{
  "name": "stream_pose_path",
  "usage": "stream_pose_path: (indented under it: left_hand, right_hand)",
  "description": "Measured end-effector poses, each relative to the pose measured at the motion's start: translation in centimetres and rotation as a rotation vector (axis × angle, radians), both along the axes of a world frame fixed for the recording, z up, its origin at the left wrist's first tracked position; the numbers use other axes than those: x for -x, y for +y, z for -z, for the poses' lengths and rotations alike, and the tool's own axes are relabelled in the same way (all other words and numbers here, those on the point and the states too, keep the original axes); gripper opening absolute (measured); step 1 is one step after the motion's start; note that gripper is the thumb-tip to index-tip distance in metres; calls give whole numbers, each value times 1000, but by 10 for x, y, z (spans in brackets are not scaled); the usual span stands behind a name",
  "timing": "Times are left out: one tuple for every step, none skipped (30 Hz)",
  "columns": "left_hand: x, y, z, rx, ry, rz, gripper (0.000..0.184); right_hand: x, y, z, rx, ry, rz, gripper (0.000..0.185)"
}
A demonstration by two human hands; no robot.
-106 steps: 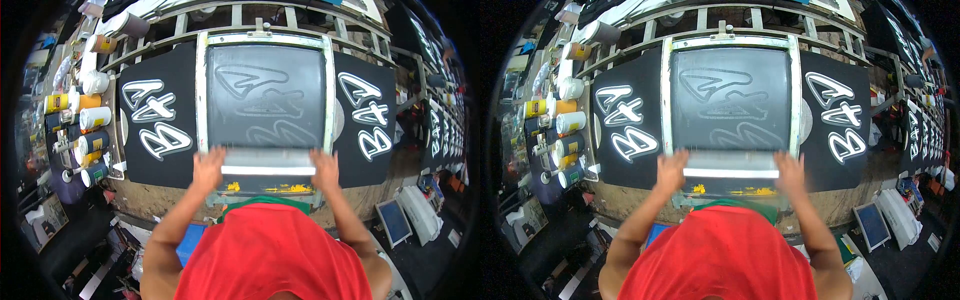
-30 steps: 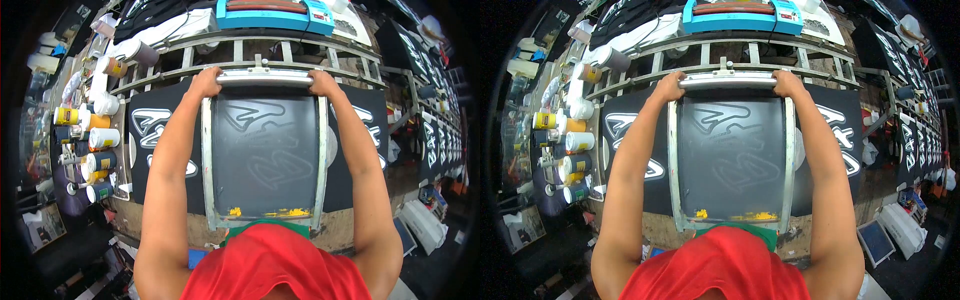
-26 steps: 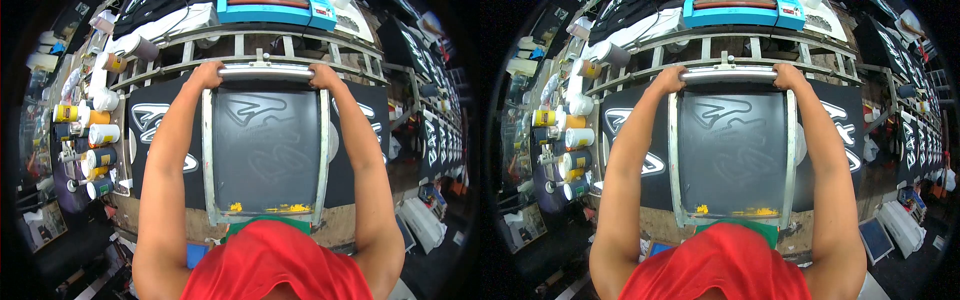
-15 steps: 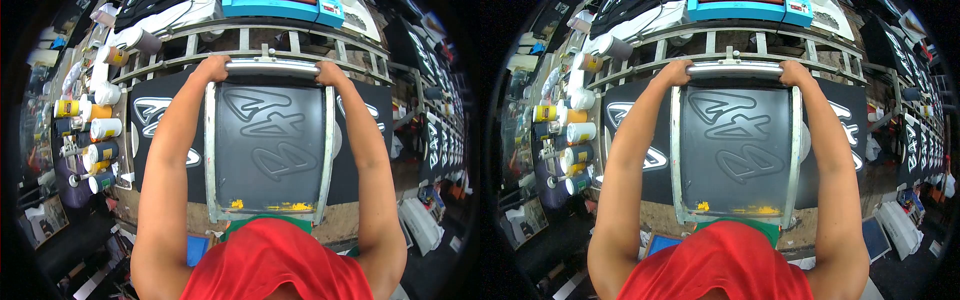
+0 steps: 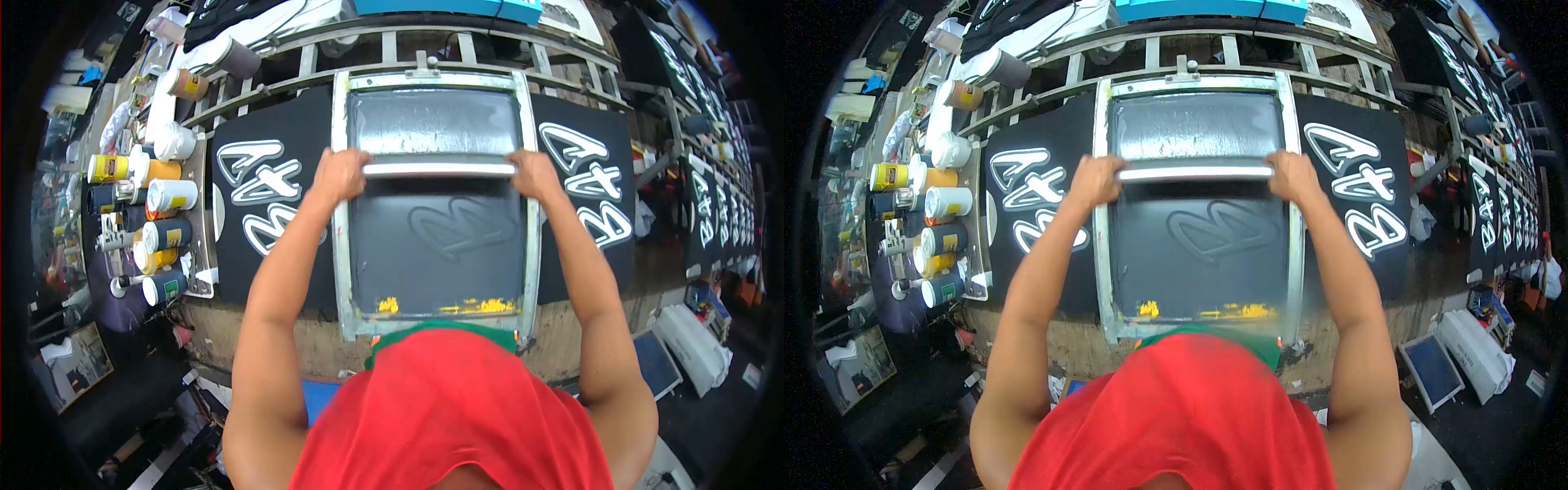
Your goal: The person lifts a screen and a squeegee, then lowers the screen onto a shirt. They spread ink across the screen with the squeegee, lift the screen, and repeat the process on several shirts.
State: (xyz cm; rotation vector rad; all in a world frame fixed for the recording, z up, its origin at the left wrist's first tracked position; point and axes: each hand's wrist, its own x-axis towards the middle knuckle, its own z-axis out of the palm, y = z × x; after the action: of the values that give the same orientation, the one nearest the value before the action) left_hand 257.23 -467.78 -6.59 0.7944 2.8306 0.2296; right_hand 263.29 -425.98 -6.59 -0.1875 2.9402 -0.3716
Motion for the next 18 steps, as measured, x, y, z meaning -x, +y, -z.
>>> stream_pose_path:
  left_hand:
    - [-38,-6,1,-50,-11,-10,32]
    - [-79,-13,3,-101,-21,-21,32]
    - [-116,-19,1,-83,-39,-18,34]
    - [-155,-24,-2,-66,-57,-16,36]
    - [-195,-30,-5,-80,-41,-4,39]
    - [-232,-37,1,-43,-68,-18,52]
    - [-267,-41,1,-79,-50,-21,51]
    - [-295,-46,4,-162,23,17,51]
    - [-312,-45,-8,-190,-4,11,52]
    - [-316,-45,-16,-194,11,13,52]
    - [-319,-48,-25,-180,29,31,53]
    - [-318,-47,-39,-166,48,48,54]
    - [-312,-49,-46,-198,114,45,53]
    - [-303,-52,-55,-190,114,46,48]
    - [-296,-55,-70,-180,38,19,41]
    - [-290,-58,-81,-172,-24,-28,36]
    - [-282,-64,-77,-169,-106,-99,38]
    - [-277,-72,-64,-171,-190,-170,43]
  right_hand:
    - [-38,-5,4,23,12,-2,42]
    - [-80,-11,6,46,24,-5,42]
    - [-123,-18,6,61,60,3,45]
    - [-169,-25,6,76,96,11,47]
    - [-212,-29,11,108,63,16,50]
    - [-251,-39,4,121,60,24,48]
    - [-284,-45,4,145,94,33,48]
    - [-315,-51,6,124,123,40,46]
    - [-328,-54,-2,133,103,30,48]
    - [-337,-56,-7,142,84,21,50]
    - [-340,-53,-13,138,99,21,50]
    - [-329,-56,-43,99,143,48,54]
    - [-318,-56,-65,60,192,67,60]
    - [-313,-52,-75,117,345,145,68]
    - [-316,-51,-77,150,422,279,68]
    - [-309,-47,-73,194,509,389,68]
    - [-314,-36,-53,277,442,560,67]
    - [-326,-24,-27,336,347,736,64]
